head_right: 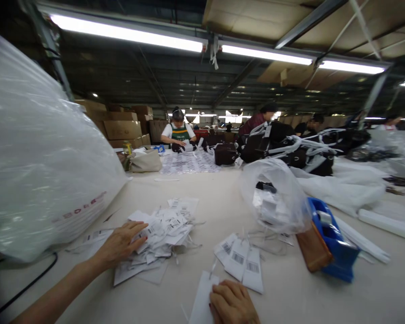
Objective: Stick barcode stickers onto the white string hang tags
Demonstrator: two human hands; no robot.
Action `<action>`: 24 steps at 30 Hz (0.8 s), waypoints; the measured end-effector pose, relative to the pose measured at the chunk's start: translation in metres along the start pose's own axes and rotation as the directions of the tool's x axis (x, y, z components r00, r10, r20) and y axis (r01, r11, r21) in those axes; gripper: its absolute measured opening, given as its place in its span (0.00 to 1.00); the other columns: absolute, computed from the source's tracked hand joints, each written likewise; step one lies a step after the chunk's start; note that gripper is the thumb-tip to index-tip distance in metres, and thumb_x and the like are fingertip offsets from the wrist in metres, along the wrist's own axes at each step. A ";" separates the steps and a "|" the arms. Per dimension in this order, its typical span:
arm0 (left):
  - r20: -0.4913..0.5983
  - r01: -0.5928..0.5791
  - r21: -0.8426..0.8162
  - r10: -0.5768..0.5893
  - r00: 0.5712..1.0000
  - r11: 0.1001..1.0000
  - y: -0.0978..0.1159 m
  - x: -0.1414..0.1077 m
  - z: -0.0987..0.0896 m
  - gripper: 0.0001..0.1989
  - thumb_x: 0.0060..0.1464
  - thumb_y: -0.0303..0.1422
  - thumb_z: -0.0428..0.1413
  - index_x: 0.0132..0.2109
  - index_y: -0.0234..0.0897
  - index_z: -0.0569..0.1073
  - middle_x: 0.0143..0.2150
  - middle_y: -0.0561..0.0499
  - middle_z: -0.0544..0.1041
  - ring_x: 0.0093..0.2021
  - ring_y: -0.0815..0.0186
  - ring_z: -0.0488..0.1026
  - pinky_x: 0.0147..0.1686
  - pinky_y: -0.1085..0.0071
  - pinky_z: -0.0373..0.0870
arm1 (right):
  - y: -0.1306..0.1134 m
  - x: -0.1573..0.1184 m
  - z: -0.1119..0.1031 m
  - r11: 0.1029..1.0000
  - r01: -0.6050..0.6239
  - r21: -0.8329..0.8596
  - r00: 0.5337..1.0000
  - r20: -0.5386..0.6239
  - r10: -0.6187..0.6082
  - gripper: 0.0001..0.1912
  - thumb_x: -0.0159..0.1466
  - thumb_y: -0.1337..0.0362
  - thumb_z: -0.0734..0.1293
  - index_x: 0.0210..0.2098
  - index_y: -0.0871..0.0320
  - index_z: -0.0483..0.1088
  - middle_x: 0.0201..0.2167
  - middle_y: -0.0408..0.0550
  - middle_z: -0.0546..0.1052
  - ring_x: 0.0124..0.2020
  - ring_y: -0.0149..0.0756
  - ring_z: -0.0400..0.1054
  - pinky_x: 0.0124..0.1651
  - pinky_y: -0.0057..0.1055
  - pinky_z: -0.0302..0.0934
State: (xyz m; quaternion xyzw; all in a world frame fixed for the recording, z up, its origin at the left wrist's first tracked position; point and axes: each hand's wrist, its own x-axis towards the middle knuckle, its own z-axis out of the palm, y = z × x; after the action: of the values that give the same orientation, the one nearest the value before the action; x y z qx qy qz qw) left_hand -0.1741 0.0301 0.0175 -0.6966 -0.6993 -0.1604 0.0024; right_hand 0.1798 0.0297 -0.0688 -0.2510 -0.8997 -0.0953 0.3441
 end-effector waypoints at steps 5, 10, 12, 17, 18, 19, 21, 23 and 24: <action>0.030 -0.075 -0.031 0.076 0.997 0.997 -0.005 0.004 0.016 0.17 0.54 0.37 0.47 0.44 0.38 0.75 0.47 0.41 0.77 0.49 0.52 0.72 0.48 0.54 0.68 | -0.018 0.007 0.005 0.989 -0.109 0.103 0.984 -0.130 0.122 0.09 0.62 0.70 0.57 0.33 0.55 0.68 0.30 0.45 0.78 0.33 0.36 0.71 0.36 0.32 0.64; -0.060 -0.050 -0.004 0.050 0.997 0.999 -0.007 0.006 0.011 0.19 0.54 0.39 0.45 0.46 0.36 0.73 0.47 0.41 0.77 0.48 0.54 0.73 0.50 0.58 0.67 | -0.020 0.008 0.008 0.986 -0.119 0.121 0.971 -0.194 0.141 0.12 0.64 0.69 0.55 0.33 0.55 0.68 0.29 0.45 0.78 0.32 0.37 0.70 0.35 0.32 0.63; -0.067 -0.033 0.009 0.034 0.997 0.999 -0.003 0.002 0.006 0.19 0.53 0.38 0.46 0.45 0.34 0.73 0.46 0.41 0.78 0.48 0.55 0.74 0.50 0.61 0.68 | -0.020 0.007 0.002 0.983 -0.120 0.138 0.985 -0.110 0.136 0.10 0.63 0.71 0.57 0.36 0.55 0.68 0.32 0.45 0.78 0.35 0.37 0.70 0.38 0.32 0.64; -0.089 -0.059 -0.009 0.058 0.994 0.998 0.020 -0.025 0.001 0.18 0.54 0.40 0.47 0.45 0.35 0.74 0.46 0.43 0.78 0.47 0.57 0.74 0.47 0.64 0.71 | -0.019 0.010 -0.014 0.977 -0.134 0.166 0.991 -0.002 0.136 0.10 0.60 0.73 0.60 0.38 0.55 0.68 0.35 0.46 0.78 0.38 0.38 0.70 0.41 0.33 0.63; -0.107 -0.081 -0.017 0.078 0.991 0.997 0.027 -0.033 0.003 0.18 0.54 0.40 0.48 0.44 0.36 0.75 0.46 0.44 0.78 0.46 0.57 0.74 0.47 0.63 0.72 | -0.020 0.010 -0.015 0.975 -0.143 0.169 0.989 0.000 0.145 0.10 0.60 0.74 0.60 0.38 0.55 0.68 0.35 0.46 0.78 0.38 0.38 0.70 0.41 0.33 0.63; -0.129 -0.119 -0.023 0.115 0.985 0.993 0.035 -0.040 0.006 0.17 0.54 0.41 0.49 0.43 0.37 0.75 0.45 0.45 0.78 0.46 0.57 0.75 0.46 0.63 0.72 | -0.021 0.011 -0.015 0.973 -0.151 0.174 0.988 0.004 0.153 0.10 0.60 0.73 0.60 0.37 0.55 0.68 0.34 0.46 0.78 0.37 0.38 0.70 0.40 0.33 0.63; -0.255 -0.293 -0.004 0.282 0.925 0.956 0.053 -0.054 0.017 0.15 0.54 0.41 0.51 0.43 0.40 0.75 0.43 0.47 0.80 0.44 0.59 0.76 0.45 0.67 0.73 | -0.023 0.011 -0.013 0.968 -0.175 0.182 0.984 -0.005 0.179 0.08 0.59 0.73 0.61 0.35 0.56 0.68 0.33 0.45 0.77 0.35 0.37 0.69 0.38 0.33 0.62; -0.289 -0.549 0.048 0.538 0.792 0.834 0.073 -0.065 0.034 0.14 0.54 0.38 0.54 0.48 0.42 0.72 0.44 0.49 0.79 0.45 0.63 0.76 0.46 0.73 0.72 | -0.025 0.011 -0.007 0.960 -0.204 0.194 0.977 -0.027 0.213 0.06 0.57 0.72 0.63 0.33 0.56 0.68 0.32 0.45 0.77 0.34 0.37 0.69 0.37 0.33 0.61; -0.289 -0.633 0.057 0.620 0.729 0.772 0.083 -0.069 0.045 0.14 0.55 0.37 0.54 0.48 0.41 0.72 0.44 0.49 0.80 0.45 0.63 0.76 0.47 0.74 0.72 | -0.025 0.011 -0.004 0.955 -0.217 0.204 0.972 -0.041 0.229 0.05 0.57 0.71 0.63 0.32 0.56 0.68 0.31 0.45 0.77 0.33 0.37 0.69 0.37 0.33 0.61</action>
State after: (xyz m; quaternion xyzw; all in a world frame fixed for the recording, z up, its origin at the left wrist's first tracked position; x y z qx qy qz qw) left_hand -0.0809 -0.0286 -0.0220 -0.8597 -0.4113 -0.2670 0.1435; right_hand 0.1620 0.0109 -0.0590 -0.3122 -0.8591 0.0263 0.4047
